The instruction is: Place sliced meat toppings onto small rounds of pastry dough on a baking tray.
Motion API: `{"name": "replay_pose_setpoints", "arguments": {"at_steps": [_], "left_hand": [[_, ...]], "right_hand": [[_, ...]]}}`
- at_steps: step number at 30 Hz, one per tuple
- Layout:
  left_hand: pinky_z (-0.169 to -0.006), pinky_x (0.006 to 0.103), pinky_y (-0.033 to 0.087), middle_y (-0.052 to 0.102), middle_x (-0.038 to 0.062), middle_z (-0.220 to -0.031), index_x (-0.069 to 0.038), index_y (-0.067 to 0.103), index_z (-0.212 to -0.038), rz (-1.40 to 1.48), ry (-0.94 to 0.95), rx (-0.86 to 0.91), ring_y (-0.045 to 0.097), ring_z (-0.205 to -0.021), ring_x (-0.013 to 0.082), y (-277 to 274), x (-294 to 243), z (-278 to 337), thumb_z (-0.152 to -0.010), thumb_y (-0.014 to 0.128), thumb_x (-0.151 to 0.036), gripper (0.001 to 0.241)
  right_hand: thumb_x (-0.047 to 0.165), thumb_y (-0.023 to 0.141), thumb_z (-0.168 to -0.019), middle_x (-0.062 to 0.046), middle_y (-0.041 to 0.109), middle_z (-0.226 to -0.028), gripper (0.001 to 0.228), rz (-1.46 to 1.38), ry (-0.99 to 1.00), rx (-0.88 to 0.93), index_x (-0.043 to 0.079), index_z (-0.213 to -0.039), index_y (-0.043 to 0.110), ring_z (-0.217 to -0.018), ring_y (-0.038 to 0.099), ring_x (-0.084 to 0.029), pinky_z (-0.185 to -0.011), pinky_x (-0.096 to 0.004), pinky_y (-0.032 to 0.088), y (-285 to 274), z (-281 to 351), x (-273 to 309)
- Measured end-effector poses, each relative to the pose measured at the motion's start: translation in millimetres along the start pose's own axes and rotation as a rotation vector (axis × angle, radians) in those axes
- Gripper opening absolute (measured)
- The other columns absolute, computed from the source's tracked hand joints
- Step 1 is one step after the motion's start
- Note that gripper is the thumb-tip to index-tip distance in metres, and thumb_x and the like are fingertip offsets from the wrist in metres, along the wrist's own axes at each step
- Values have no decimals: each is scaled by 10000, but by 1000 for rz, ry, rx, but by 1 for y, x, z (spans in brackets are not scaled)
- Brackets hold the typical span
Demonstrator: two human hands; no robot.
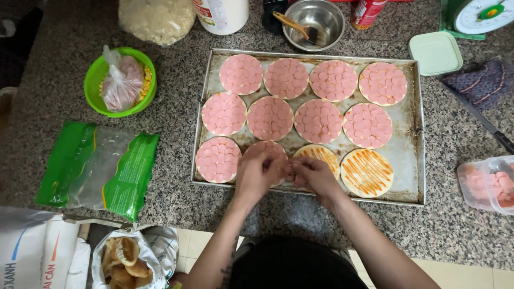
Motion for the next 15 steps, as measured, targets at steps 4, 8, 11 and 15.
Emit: {"name": "replay_pose_setpoints", "arguments": {"at_steps": [4, 8, 11, 15], "left_hand": [[-910, 561, 602, 844, 144, -893, -111, 889, -990, -120, 14, -94, 826, -936, 438, 12, 38, 2, -986, 843, -312, 206], [-955, 551, 582, 864, 106, -963, -194, 899, -1011, -159, 12, -25, 813, -1048, 412, 29, 48, 4, -1003, 794, -386, 219], [-989, 561, 562, 845, 100, -957, -201, 892, -963, -255, 77, -10, 784, -1089, 380, 34, 33, 3, -956, 805, -407, 224], [-1015, 536, 510, 809, 107, -936, -151, 864, -906, -441, 132, -139, 761, -1062, 334, 39, 27, 3, -922, 820, -382, 235]], "right_hand": [[158, 803, -1080, -196, 813, -970, 334, -48, -27, -26, -33, -1352, 777, -770, 823, -277, -689, -404, 725, -13, -2, -5], [182, 779, -1101, -180, 815, -950, 225, -72, -21, -35, 13, -1247, 762, -764, 826, -273, -660, -374, 711, -13, -1, -6], [183, 812, -1075, -186, 826, -959, 208, -62, 8, -65, 27, -1207, 772, -767, 838, -277, -658, -372, 712, -6, 4, 3], [142, 807, -1063, -188, 838, -1006, 228, -29, 15, -66, 2, -1240, 783, -759, 829, -253, -658, -362, 711, -2, 9, 8]]}}
Point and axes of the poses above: each hand's wrist, its own z-axis away from the middle knuckle, its own y-axis out of the palm, x = y × z, the point moved 2 cm from there along -z, towards the middle knuckle
